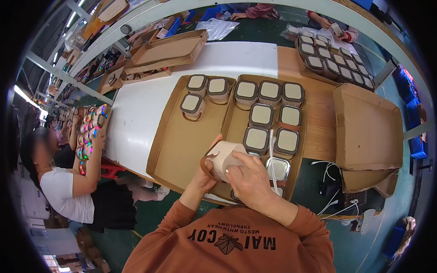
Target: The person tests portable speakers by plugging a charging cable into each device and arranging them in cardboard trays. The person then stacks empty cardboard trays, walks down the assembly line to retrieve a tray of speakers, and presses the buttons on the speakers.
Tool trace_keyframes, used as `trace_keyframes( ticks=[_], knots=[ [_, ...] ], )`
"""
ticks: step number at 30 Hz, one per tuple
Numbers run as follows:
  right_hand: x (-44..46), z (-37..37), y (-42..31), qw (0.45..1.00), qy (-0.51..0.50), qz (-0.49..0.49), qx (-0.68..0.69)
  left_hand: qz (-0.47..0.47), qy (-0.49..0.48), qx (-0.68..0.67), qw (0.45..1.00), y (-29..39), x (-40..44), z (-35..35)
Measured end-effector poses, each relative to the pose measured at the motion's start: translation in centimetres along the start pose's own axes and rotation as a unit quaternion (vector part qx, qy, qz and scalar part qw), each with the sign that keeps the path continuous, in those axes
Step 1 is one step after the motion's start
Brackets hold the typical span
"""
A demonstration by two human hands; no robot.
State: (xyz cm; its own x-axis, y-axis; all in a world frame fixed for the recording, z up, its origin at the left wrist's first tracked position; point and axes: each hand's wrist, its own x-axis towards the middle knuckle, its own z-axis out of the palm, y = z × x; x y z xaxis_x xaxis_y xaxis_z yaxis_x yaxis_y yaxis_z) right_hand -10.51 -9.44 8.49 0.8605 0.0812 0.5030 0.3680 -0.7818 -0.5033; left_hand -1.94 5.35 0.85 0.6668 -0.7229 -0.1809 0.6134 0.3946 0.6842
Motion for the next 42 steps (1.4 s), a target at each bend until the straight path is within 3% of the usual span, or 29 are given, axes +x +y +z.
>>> trace_keyframes(
  ticks=[5,7,8,10,11,12,13,14,15,17,19,21,22,24,25,26,28,29,31,35,37,38,39,40,41,42],
  knots=[
    [-1.3,1.0,1.5,0.995,0.048,0.057,0.062,-0.036,-0.007,0.039,0.999,-0.7,-1.4,0.1],
    [-1.3,0.2,2.8,0.972,-0.021,0.103,0.211,-0.069,-0.007,0.066,0.995,-0.8,-2.0,-0.6],
    [-1.4,-1.5,2.9,0.869,-0.129,0.295,0.377,-0.072,-0.007,0.066,0.995,-0.4,-2.3,-1.2],
    [-2.5,-1.8,4.3,0.843,-0.106,0.334,0.408,-0.085,-0.031,0.241,0.966,0.7,-2.8,-2.4],
    [-2.9,-1.7,5.0,0.814,-0.084,0.371,0.439,-0.085,-0.029,0.240,0.967,1.0,-3.0,-2.6],
    [-2.9,-1.6,5.6,0.783,-0.036,0.396,0.479,-0.069,-0.035,0.555,0.828,1.7,-3.0,-2.5],
    [-3.0,-1.5,6.1,0.782,-0.038,0.395,0.481,-0.047,-0.037,0.805,0.590,2.1,-3.0,-2.3],
    [-3.0,-1.4,6.5,0.784,0.005,0.394,0.479,-0.043,-0.081,0.852,0.516,2.3,-3.0,-1.9],
    [-3.0,-1.3,7.0,0.786,0.047,0.390,0.477,-0.044,-0.078,0.852,0.515,1.3,-3.0,-2.3],
    [-3.2,-0.8,7.4,0.779,0.043,0.391,0.488,0.049,-0.184,0.913,0.360,-1.4,-3.2,-3.3],
    [-3.3,-0.4,7.5,0.777,0.025,0.389,0.494,0.036,-0.200,0.907,0.368,-0.9,-2.8,-3.1],
    [-3.3,-0.3,7.4,0.776,0.024,0.400,0.488,-0.095,-0.256,0.726,0.631,1.5,-1.2,-3.9],
    [-3.4,-0.1,7.6,0.774,0.022,0.406,0.485,-0.093,-0.256,0.727,0.630,2.9,0.3,-4.2],
    [-3.4,-0.2,7.7,0.772,0.026,0.415,0.480,-0.194,-0.162,0.647,0.720,6.7,4.5,-5.0],
    [-3.4,-0.1,7.7,0.775,0.029,0.413,0.478,-0.021,-0.135,0.783,0.607,8.0,6.6,-6.8],
    [-3.5,-0.1,7.7,0.773,0.029,0.420,0.475,0.154,-0.099,0.870,0.458,8.8,9.0,-9.6],
    [-3.7,-0.1,7.9,0.773,0.028,0.431,0.464,0.202,0.010,0.942,0.268,10.8,14.5,-14.0],
    [-3.7,-0.1,7.8,0.777,0.032,0.431,0.458,0.209,0.009,0.940,0.270,11.2,15.3,-14.9],
    [-3.4,-0.3,7.6,0.761,0.030,0.453,0.463,0.102,0.089,0.941,0.310,11.9,17.0,-15.5],
    [-3.3,0.2,8.1,0.767,0.028,0.461,0.446,0.074,0.134,0.930,0.334,11.1,17.1,-15.4],
    [-2.9,0.7,8.3,0.770,0.015,0.456,0.446,0.121,0.148,0.861,0.472,11.0,15.7,-15.4],
    [-2.5,1.1,8.3,0.780,0.002,0.448,0.436,0.134,0.165,0.834,0.508,9.9,15.5,-17.5],
    [-2.1,1.6,8.1,0.788,-0.010,0.441,0.429,0.130,0.168,0.837,0.505,8.9,15.0,-18.5],
    [-1.7,2.2,7.8,0.785,-0.015,0.440,0.436,0.113,0.209,0.570,0.787,7.8,14.3,-18.8],
    [-1.2,2.7,7.4,0.814,-0.024,0.418,0.403,0.082,0.222,0.215,0.947,6.6,13.4,-19.2],
    [-0.6,3.1,7.1,0.841,-0.033,0.395,0.369,0.081,0.232,0.218,0.945,5.9,12.1,-17.8]
  ],
)
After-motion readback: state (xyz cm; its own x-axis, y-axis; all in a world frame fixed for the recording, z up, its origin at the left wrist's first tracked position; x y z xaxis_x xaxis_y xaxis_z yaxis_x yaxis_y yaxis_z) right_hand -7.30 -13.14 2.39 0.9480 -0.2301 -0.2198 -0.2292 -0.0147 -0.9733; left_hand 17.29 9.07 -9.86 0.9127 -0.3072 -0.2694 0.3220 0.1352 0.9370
